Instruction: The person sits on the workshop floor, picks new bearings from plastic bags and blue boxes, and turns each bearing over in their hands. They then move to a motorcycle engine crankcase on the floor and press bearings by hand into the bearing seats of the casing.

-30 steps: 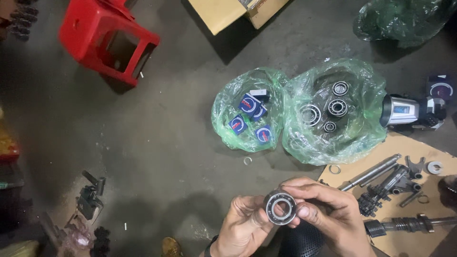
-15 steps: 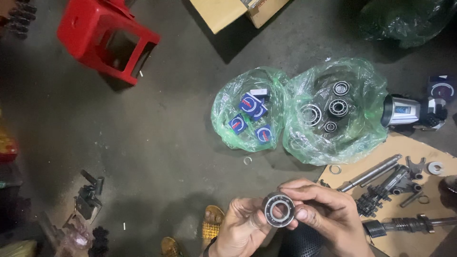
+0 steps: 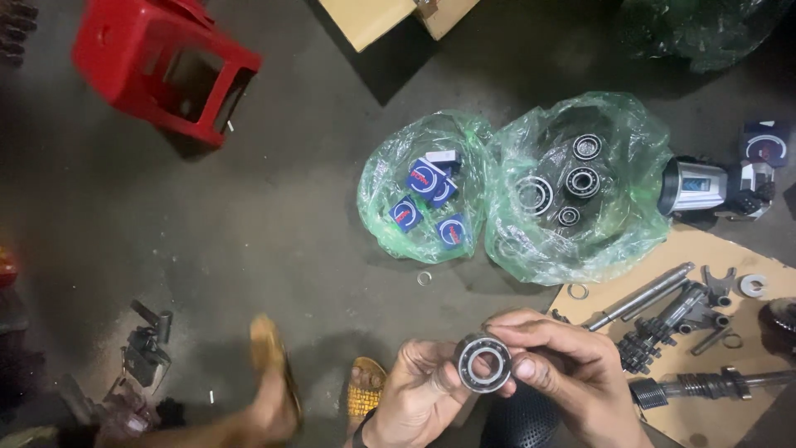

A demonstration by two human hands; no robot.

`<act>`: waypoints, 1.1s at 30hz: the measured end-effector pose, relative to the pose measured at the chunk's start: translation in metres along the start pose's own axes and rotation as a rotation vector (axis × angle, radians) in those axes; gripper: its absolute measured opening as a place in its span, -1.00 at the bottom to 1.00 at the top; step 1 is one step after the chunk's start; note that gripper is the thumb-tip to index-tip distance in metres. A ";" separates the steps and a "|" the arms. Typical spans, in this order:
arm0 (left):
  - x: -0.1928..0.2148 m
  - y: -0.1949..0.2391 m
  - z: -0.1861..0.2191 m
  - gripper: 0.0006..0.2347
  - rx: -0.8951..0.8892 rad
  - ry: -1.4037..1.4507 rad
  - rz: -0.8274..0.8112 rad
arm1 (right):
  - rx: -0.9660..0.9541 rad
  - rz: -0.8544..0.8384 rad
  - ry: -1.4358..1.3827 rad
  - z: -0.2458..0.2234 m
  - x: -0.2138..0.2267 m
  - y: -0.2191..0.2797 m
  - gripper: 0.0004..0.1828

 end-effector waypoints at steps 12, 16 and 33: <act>0.006 -0.001 -0.001 -0.79 0.011 0.031 -0.003 | -0.002 -0.011 0.002 -0.006 -0.006 -0.004 -0.65; -0.015 -0.016 0.009 -0.78 0.077 0.007 -0.031 | 0.095 -0.021 0.181 -0.027 0.002 -0.007 -0.62; -0.027 -0.048 -0.010 -0.73 0.224 -0.099 -0.063 | 0.309 0.018 0.230 -0.056 0.016 0.005 -0.41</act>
Point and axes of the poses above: each hand's wrist, its own y-axis away from the middle knuckle, its own x-axis out of the back of the hand, z = x × y, the point moved 10 cm from there along -y, towards the middle knuckle, and after that the axes turned 4 degrees about y, right-handed, at the moved point
